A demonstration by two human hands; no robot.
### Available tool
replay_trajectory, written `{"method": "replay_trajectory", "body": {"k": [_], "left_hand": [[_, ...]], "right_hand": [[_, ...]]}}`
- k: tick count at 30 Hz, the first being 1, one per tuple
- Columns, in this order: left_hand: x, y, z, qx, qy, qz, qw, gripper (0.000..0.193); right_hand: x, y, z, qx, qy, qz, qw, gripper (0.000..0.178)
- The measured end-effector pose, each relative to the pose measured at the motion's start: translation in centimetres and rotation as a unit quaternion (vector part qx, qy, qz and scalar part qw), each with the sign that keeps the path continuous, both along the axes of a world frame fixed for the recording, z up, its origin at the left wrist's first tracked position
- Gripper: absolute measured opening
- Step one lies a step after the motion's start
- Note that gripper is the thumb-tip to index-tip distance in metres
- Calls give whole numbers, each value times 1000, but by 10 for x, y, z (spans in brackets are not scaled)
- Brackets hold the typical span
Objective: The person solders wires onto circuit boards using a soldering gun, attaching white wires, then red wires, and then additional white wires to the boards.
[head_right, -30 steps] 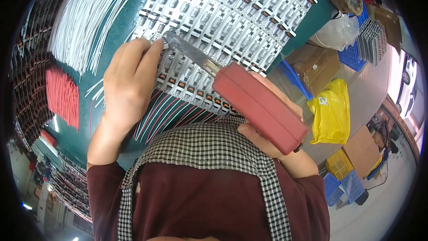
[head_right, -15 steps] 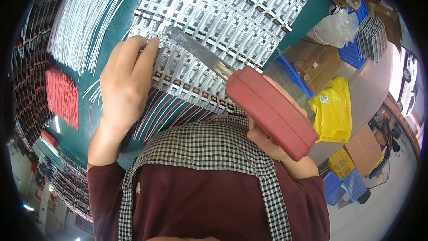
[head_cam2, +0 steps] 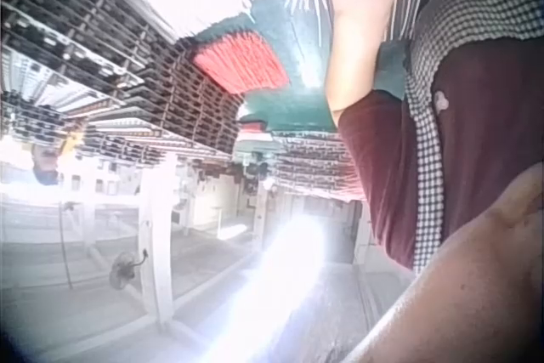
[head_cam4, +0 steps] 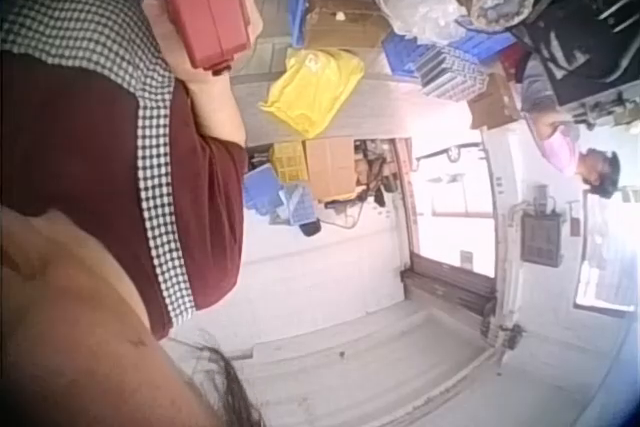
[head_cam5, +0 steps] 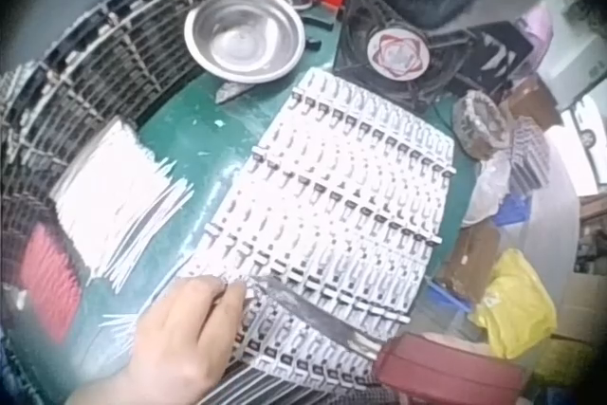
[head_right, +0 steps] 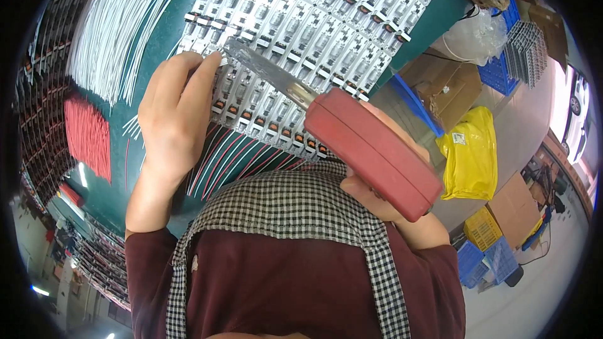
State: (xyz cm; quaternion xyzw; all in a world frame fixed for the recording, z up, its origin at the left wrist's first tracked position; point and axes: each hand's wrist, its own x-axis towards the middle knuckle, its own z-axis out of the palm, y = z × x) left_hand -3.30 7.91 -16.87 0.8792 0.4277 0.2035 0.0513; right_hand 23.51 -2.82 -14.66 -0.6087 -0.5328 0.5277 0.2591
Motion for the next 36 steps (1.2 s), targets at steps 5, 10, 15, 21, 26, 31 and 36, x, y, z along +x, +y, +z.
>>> {"method": "replay_trajectory", "body": {"k": [5,10,15,21,26,31,36], "left_hand": [[0,0,0,-6,8,3,1000,28],[-1,0,-3,11,-5,0,1000,27],[0,0,-2,3,-8,-1,1000,26],[-1,0,-3,7,-8,-1,1000,27],[0,0,-2,6,4,-2,1000,28],[0,1,-4,14,4,0,1000,28],[5,-1,-2,20,-7,-6,1000,28]], "right_hand": [[-5,11,1,-13,-10,31,999,53],[-6,11,-3,13,-9,40,999,47],[-12,15,-1,5,-6,29,1000,47],[-8,10,0,-23,-12,22,999,49],[-6,3,1,-68,146,-107,981,56],[0,0,3,-105,153,-99,978,59],[1,-5,-2,-41,21,-55,997,55]]}}
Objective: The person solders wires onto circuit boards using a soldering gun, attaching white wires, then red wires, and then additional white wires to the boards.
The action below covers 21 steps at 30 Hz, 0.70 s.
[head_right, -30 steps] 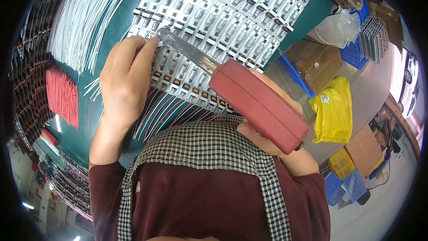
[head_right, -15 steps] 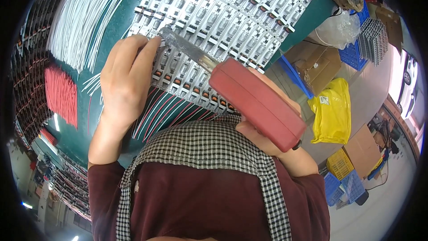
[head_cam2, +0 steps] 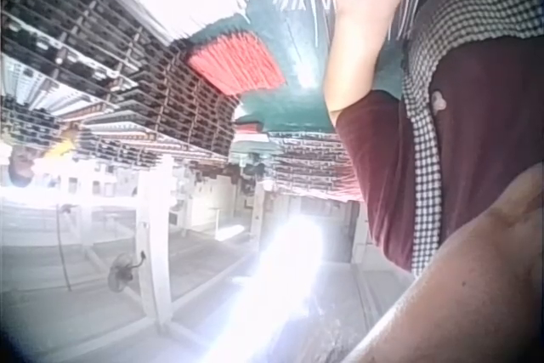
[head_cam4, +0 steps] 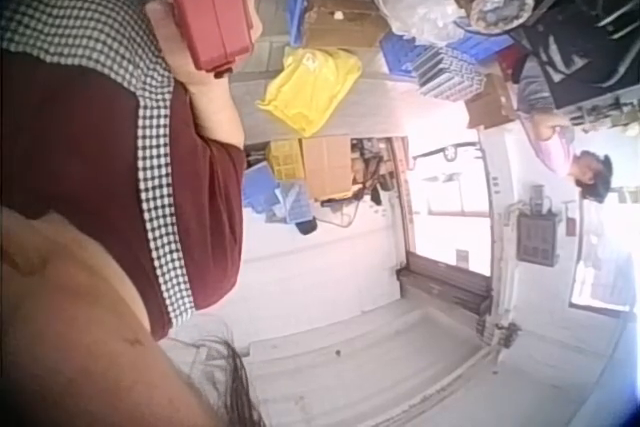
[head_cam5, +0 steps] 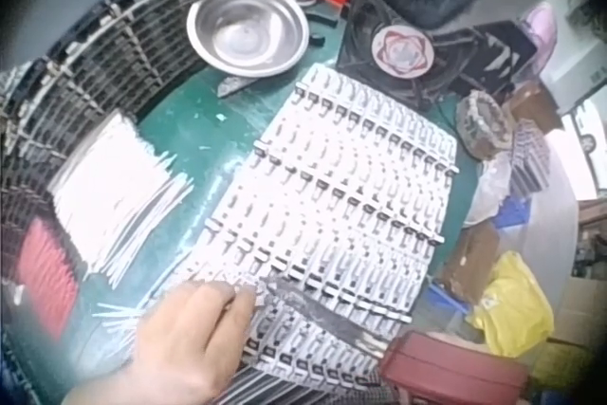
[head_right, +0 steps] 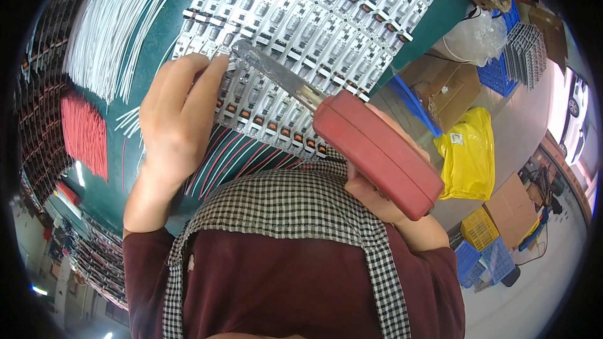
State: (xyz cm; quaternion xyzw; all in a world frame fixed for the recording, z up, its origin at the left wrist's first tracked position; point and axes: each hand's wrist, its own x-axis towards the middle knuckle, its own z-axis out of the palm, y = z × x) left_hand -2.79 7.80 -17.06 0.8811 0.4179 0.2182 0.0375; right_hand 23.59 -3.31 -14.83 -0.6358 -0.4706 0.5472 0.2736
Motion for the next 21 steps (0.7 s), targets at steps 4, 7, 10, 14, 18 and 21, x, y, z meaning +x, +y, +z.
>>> {"method": "replay_trajectory", "body": {"k": [4,7,10,14,18,21], "left_hand": [[3,-1,-3,3,-7,-4,1000,27],[3,-1,-3,-3,-8,-6,1000,26],[4,-1,-3,2,-3,-5,1000,26],[4,-2,-2,0,10,-5,1000,25],[5,-2,-1,-7,19,-6,1000,24],[6,-2,0,4,14,-3,1000,24]], "right_hand": [[1,2,1,12,-14,31,999,51],[-2,6,1,27,-31,52,998,49],[-1,3,-2,64,-82,93,990,46],[4,3,-2,110,-139,161,971,58],[-6,2,1,13,111,-38,993,80],[-7,2,4,21,145,-67,987,86]]}}
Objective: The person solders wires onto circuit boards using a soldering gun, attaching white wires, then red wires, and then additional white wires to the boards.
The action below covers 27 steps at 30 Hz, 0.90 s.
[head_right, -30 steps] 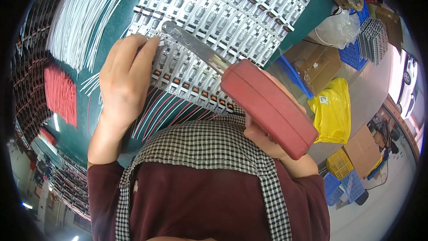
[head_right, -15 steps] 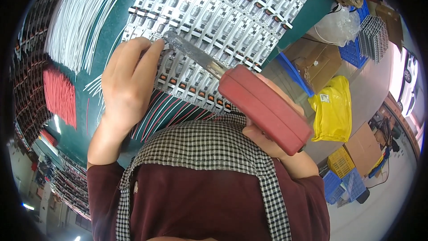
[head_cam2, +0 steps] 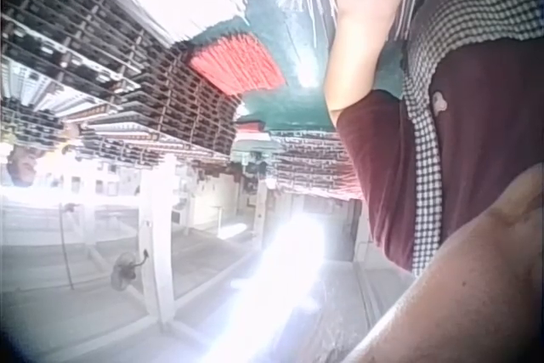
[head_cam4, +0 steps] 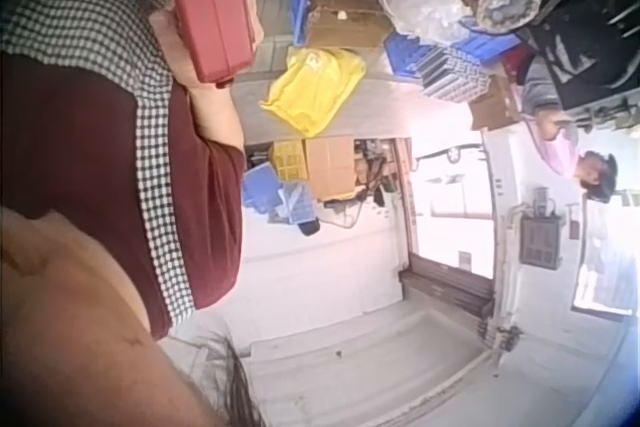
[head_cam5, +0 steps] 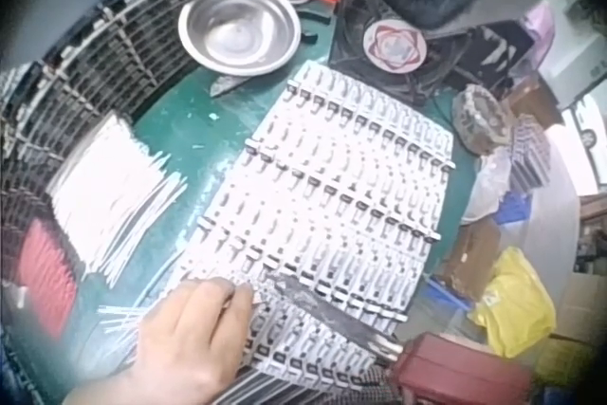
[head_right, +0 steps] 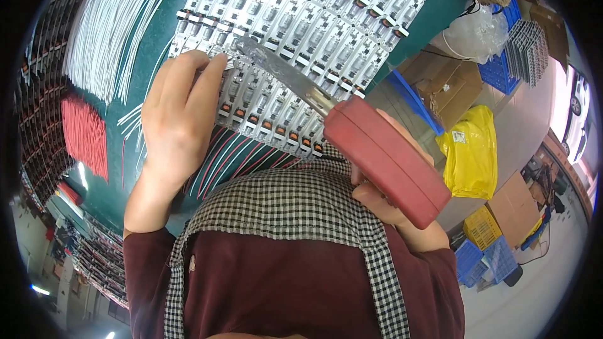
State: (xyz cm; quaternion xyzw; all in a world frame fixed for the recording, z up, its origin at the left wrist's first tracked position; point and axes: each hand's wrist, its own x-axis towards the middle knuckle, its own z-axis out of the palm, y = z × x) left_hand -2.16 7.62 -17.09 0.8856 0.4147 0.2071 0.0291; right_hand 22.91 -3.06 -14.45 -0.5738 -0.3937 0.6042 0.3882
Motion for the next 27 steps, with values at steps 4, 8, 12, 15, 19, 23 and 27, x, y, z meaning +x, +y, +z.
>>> {"method": "replay_trajectory", "body": {"k": [4,8,12,15,19,23,27], "left_hand": [[5,-3,4,-16,-4,-7,1000,23],[8,-4,3,-23,-22,-13,999,20],[11,-5,0,-9,-15,-5,1000,17],[12,-6,0,-4,-1,3,1000,16],[13,-6,0,8,6,0,1000,16],[13,-6,0,4,15,2,1000,16],[14,-7,0,6,18,6,1000,15]], "right_hand": [[7,-4,-2,4,-37,33,999,84],[14,-9,-8,38,-101,72,992,82],[16,-8,-6,15,-108,89,990,77],[24,-16,-9,25,-179,137,974,68],[22,-15,-8,28,-219,153,963,58],[17,-10,-4,36,-193,131,972,60],[16,-14,-2,-41,-61,54,996,61]]}}
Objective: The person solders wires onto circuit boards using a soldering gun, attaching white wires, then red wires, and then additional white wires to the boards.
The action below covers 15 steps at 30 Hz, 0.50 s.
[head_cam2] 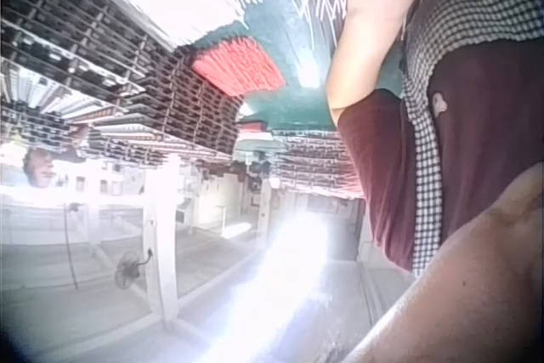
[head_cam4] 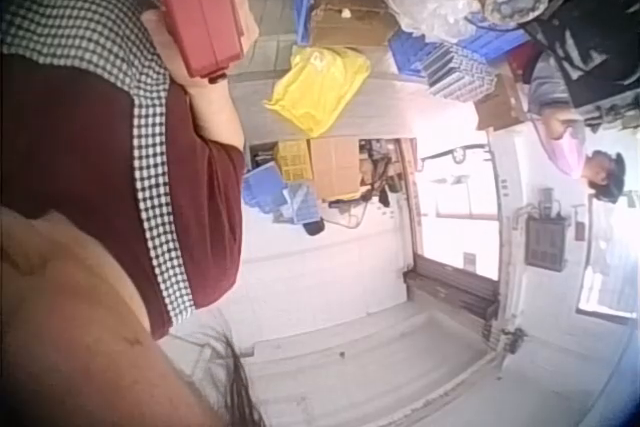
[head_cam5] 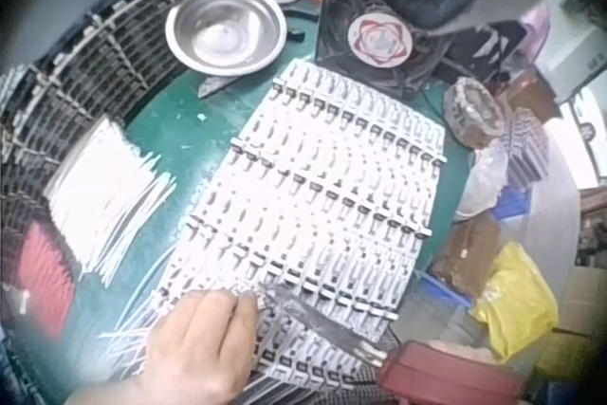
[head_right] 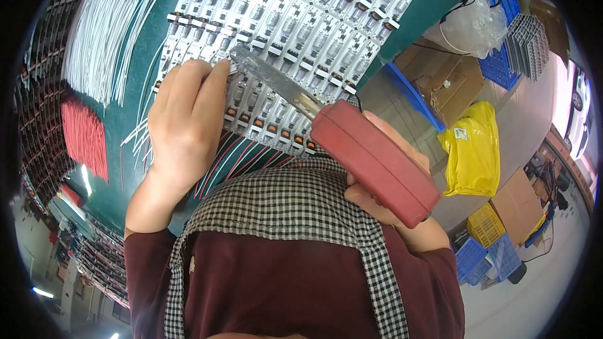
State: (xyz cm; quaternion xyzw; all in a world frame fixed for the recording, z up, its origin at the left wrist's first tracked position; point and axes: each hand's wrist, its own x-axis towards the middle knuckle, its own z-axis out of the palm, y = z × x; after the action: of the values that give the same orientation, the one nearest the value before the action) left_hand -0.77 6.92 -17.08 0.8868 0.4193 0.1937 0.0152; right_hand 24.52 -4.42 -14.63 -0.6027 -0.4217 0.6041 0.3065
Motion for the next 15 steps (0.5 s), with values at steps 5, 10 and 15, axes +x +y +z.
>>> {"method": "replay_trajectory", "body": {"k": [5,10,15], "left_hand": [[-1,0,1,-4,7,2,1000,14],[0,0,3,-10,12,-9,1000,15],[-1,-1,2,-8,12,-2,1000,17]], "right_hand": [[4,5,-6,155,-191,163,955,73],[-4,0,-2,24,31,-19,999,70],[1,-2,5,1,23,-14,1000,79]]}}
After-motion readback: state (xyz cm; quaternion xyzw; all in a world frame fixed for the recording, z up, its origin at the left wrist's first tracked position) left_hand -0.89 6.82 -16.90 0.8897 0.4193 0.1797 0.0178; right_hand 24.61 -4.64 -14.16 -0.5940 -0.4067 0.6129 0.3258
